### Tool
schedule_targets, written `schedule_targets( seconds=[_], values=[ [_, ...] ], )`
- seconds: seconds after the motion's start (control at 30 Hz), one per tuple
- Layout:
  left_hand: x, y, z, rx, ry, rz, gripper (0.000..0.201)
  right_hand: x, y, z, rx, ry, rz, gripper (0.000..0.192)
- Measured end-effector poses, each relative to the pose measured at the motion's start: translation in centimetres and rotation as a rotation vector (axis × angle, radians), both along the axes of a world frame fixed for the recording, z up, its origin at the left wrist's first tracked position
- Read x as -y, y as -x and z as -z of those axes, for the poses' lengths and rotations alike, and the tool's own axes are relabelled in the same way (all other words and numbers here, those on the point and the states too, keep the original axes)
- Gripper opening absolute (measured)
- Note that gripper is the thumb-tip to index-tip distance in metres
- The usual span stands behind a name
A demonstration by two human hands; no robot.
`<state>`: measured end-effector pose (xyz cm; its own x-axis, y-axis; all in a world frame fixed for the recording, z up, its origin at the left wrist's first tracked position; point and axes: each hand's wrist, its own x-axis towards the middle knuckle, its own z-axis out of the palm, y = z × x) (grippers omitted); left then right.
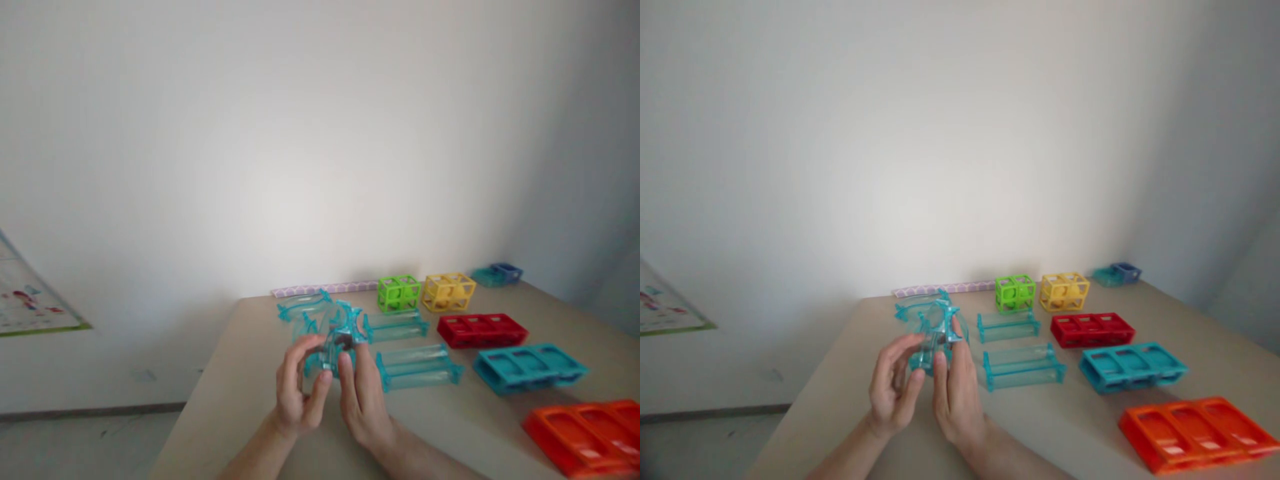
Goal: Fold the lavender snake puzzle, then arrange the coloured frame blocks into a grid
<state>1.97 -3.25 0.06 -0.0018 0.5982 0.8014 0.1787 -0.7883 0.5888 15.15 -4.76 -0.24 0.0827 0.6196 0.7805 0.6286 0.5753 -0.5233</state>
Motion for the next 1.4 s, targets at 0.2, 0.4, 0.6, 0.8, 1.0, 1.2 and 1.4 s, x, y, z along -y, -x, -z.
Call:
schedule_targets(
  seconds=[0.2, 0.4, 0.6, 0.8, 1.0, 1.2, 1.4],
  values=[
    [-0.5, -0.1, -1.0, 0.032, 0.226, 0.045, 0.023, 0.2, 0.0, -1.2, 0.083, 0.008, -0.137, 0.059],
    [-0.7, 0.1, -1.6, 0.167, 0.259, -0.079, 0.018, 0.0, -0.1, -1.4, 0.014, 0.059, -0.031, 0.059],
    [-0.3, 0.6, -0.9, -0.101, 0.165, 0.051, 0.009, 0.0, -0.2, -0.4, 0.089, 0.085, -0.031, 0.062],
    [-0.4, 0.6, -0.8, -0.056, 0.199, 0.072, 0.002, 0.5, -0.3, -1.1, 0.119, 0.131, -0.099, 0.059],
    [-1.3, 0.2, -2.3, 0.500, 0.527, 0.227, 0.020, 0.8, -0.4, -1.6, -0.015, 0.170, -0.235, 0.052],
    [-4.4, 3.2, -3.6, 0.749, 0.693, 0.168, 0.025, 0.9, -0.2, -2.1, -0.138, 0.199, -0.349, 0.039],
    [-7.3, 8.3, -2.4, 0.480, 1.012, -0.166, 0.018, 0.9, -0.3, -2.4, -0.116, 0.201, -0.335, 0.032]
  ],
)
